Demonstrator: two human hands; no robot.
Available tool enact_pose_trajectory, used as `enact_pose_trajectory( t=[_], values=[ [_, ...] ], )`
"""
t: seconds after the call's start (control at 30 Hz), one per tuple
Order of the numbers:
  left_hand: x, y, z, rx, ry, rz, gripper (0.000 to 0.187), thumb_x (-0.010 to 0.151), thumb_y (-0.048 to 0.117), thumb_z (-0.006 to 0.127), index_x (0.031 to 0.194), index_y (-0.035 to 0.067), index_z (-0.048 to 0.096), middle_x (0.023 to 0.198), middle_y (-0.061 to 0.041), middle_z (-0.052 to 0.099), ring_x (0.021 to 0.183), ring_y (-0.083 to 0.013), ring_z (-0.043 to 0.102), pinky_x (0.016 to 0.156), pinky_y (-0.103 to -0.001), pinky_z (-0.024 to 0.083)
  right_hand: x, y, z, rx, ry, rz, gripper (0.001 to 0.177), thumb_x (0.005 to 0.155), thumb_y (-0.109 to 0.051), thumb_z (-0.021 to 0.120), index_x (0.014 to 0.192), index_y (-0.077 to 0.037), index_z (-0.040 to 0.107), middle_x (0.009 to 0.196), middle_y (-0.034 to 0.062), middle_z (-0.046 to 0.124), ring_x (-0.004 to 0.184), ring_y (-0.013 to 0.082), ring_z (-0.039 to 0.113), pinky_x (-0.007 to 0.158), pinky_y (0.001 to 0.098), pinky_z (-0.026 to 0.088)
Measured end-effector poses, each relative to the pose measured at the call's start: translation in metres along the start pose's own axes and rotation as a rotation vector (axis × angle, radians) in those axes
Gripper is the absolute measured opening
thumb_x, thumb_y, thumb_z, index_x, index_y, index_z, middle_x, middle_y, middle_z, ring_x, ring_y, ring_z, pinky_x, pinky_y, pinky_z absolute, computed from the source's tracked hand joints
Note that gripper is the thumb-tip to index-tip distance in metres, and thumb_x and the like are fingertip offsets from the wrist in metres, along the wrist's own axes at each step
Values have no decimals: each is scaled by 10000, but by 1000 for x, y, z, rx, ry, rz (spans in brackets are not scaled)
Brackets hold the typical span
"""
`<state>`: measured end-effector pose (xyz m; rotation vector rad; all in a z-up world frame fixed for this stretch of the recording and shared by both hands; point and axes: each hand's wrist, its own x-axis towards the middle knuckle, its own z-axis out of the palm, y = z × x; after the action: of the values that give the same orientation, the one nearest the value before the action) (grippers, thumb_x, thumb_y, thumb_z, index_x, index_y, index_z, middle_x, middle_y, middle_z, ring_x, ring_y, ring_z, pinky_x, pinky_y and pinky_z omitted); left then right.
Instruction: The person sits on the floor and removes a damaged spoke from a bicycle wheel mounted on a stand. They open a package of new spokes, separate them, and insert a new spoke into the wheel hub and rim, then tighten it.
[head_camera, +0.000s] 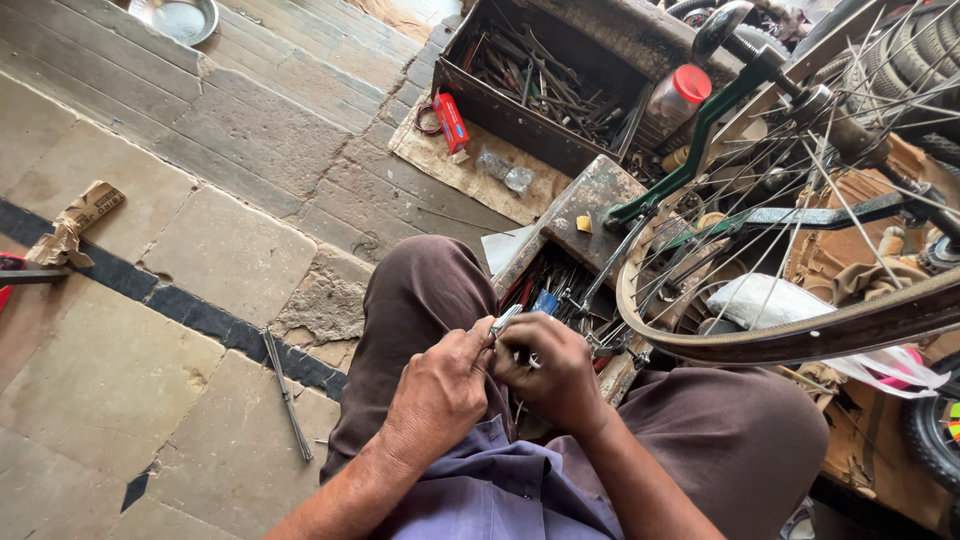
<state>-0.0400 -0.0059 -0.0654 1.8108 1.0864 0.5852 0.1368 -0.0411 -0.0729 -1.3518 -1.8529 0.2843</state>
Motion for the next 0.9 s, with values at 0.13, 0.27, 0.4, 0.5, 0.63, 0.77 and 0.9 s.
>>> enact_pose_trajectory(
  t=[0.13,0.27,0.4,0.5,0.63,0.77,0.9],
  values=[
    [-1,2,3,185,42,87,452,921,23,522,1369,-14,565,904,-189,682,695,-345,737,636,-428,624,-12,3,13,447,45,414,257,914,-16,741,1119,-40,588,932,64,710,777,105,694,665,240,607],
    [0,3,-7,121,85,99,406,953,55,541,1352,0,586,859,-188,677,660,-342,726,592,-425,618,-11,10,4,1284,-9,730,172,972,24,686,1124,25,605,907,88,710,570,54,541,460,194,425],
    [6,-2,-13,170,192,125,306,981,114,607,1280,66,653,863,-170,687,701,-378,709,581,-464,577,-1,8,1,1384,-40,905,175,947,-42,701,1094,-6,613,857,52,709,493,21,494,396,163,373],
    [3,-5,-15,214,223,137,329,947,91,610,1272,61,652,869,-171,674,709,-387,699,592,-468,571,15,2,8,915,-81,881,188,904,-85,758,1044,-19,651,887,45,749,675,34,631,575,167,501],
    [0,-5,-18,210,269,169,325,948,84,612,1269,53,655,880,-171,677,703,-373,702,604,-456,578,28,-3,0,585,-263,701,173,891,-172,806,932,-30,717,834,-12,715,719,30,610,631,175,516],
    [0,1,-22,172,260,169,290,973,87,599,1256,60,655,870,-164,674,715,-361,708,606,-441,583,32,-4,-10,497,-409,721,215,848,-212,851,858,-52,706,805,5,637,711,52,537,613,220,461],
    [5,5,-29,142,281,119,251,1013,117,603,1251,61,661,823,-164,664,668,-326,710,551,-405,585,28,-9,-15,410,-299,278,326,897,-307,827,807,-75,616,954,43,613,931,100,583,802,255,491]
  ],
)
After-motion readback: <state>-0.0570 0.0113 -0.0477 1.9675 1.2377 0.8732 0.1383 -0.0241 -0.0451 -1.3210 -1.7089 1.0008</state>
